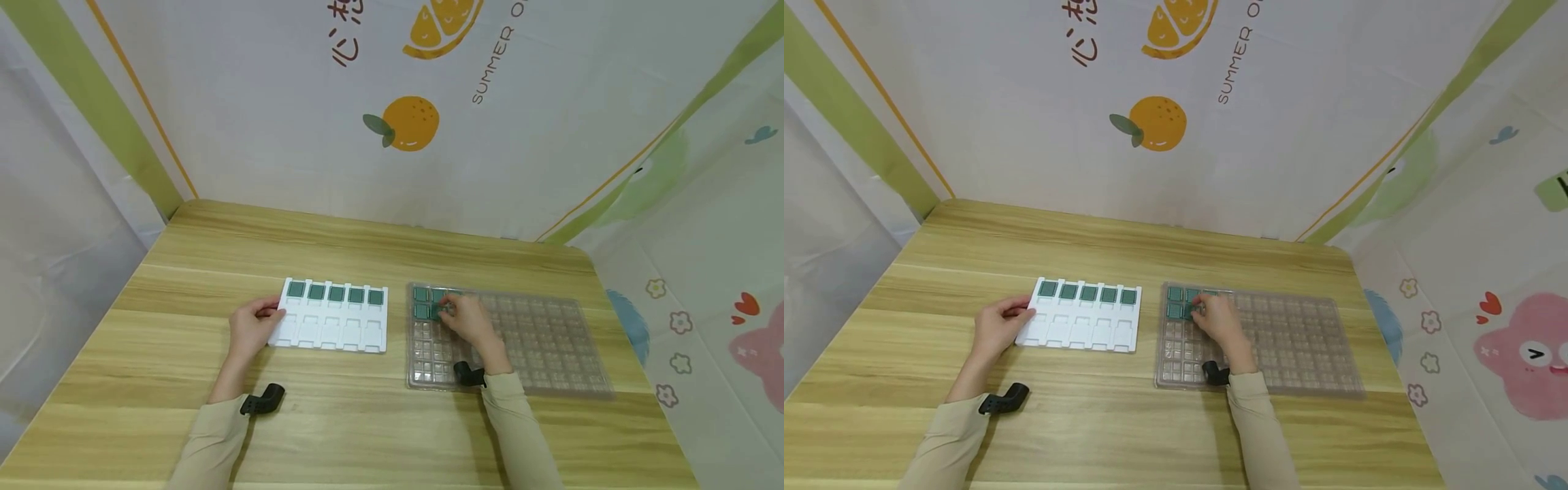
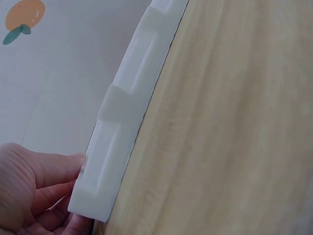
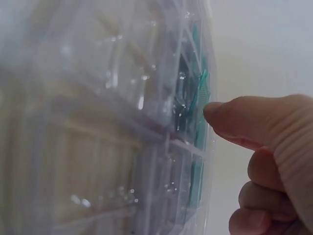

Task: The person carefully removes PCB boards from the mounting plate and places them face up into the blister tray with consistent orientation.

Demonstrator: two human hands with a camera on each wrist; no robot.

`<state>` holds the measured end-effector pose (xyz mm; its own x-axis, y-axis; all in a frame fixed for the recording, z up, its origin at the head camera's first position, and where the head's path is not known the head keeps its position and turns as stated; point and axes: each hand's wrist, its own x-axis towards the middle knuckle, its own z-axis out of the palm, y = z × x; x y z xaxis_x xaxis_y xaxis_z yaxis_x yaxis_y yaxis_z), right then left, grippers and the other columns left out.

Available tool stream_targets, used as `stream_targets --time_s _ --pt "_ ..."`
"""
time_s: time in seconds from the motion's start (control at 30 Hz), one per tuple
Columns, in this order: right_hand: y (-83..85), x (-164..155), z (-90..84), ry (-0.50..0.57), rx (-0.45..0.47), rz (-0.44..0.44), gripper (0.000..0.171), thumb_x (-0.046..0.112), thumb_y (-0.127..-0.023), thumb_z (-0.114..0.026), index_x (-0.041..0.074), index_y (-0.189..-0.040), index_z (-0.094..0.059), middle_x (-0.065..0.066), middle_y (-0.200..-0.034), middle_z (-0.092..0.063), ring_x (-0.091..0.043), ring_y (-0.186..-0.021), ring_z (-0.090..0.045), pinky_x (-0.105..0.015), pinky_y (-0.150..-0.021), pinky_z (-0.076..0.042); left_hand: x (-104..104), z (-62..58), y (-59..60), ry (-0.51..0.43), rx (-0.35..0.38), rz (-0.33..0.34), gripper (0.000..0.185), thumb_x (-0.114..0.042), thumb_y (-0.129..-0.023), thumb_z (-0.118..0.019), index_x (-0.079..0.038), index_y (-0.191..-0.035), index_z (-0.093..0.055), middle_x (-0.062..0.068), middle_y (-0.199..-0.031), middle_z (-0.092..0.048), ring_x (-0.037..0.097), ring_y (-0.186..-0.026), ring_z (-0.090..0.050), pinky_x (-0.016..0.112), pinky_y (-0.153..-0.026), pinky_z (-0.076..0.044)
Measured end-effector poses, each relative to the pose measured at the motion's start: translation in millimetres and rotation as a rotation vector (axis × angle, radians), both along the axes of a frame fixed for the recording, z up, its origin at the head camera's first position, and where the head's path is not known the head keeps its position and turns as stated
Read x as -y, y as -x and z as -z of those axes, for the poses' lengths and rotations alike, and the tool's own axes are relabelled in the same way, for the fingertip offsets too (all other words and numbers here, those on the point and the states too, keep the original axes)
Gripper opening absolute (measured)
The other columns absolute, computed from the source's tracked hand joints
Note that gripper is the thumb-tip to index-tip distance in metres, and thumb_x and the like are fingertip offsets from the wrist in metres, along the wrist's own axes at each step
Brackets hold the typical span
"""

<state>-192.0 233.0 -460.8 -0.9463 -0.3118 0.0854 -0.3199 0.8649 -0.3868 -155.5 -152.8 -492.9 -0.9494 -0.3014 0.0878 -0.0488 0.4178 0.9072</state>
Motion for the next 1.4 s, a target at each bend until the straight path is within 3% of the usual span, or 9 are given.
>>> stream_targets --time_s 0.2,0.4,0.7,1.0,1.4 --pt "-1.4 2.0 -2.2 0.024 -0.056 -0.044 0.017 0.008 -0.083 -0.069 0.004 -0.099 -0.069 0.007 -0.047 -0.035 -0.005 -0.040 -0.027 -0.020 -0.039 -0.024 -0.3 -0.7 -0.3 -0.003 0.001 -0.002 0.021 0.005 -0.080 -0.066 0.011 -0.099 -0.068 0.025 -0.085 -0.065 -0.004 -0.063 -0.048 0.007 -0.056 -0.040" --pt "-1.1 2.4 1.5 0.018 -0.039 -0.063 0.020 0.002 -0.082 -0.065 0.007 -0.100 -0.072 0.008 -0.047 -0.040 -0.004 -0.040 -0.031 -0.019 -0.039 -0.028 -0.3 -1.0 -0.4 -0.011 0.006 0.003 0.021 0.005 -0.080 -0.066 0.012 -0.100 -0.067 0.025 -0.085 -0.065 -0.005 -0.063 -0.048 0.007 -0.056 -0.040" --pt "-2.7 2.2 1.3 0.060 -0.077 -0.083 0.022 -0.001 -0.082 -0.062 0.008 -0.099 -0.073 0.009 -0.045 -0.035 0.000 -0.039 -0.022 -0.019 -0.038 -0.023 -0.8 -2.6 -0.7 -0.021 0.022 -0.007 0.021 0.004 -0.080 -0.066 0.011 -0.100 -0.068 0.024 -0.085 -0.065 -0.003 -0.064 -0.048 0.008 -0.056 -0.040" --pt "-2.7 3.4 3.1 0.065 -0.026 -0.066 0.026 -0.004 -0.082 -0.058 0.010 -0.097 -0.074 0.007 -0.050 -0.049 -0.004 -0.040 -0.029 -0.020 -0.039 -0.026 -0.6 -1.5 -0.4 -0.021 0.028 -0.001 0.021 0.003 -0.081 -0.066 0.010 -0.101 -0.067 0.024 -0.087 -0.065 -0.003 -0.064 -0.049 0.008 -0.057 -0.040" --pt "-1.7 0.7 4.4 0.064 -0.021 -0.065 0.023 -0.003 -0.084 -0.058 0.006 -0.098 -0.074 0.006 -0.052 -0.048 -0.004 -0.040 -0.028 -0.019 -0.039 -0.027 -0.7 -0.6 -0.2 -0.026 0.018 -0.003 0.021 0.003 -0.080 -0.066 0.011 -0.100 -0.068 0.023 -0.085 -0.066 -0.004 -0.063 -0.049 0.008 -0.056 -0.040"
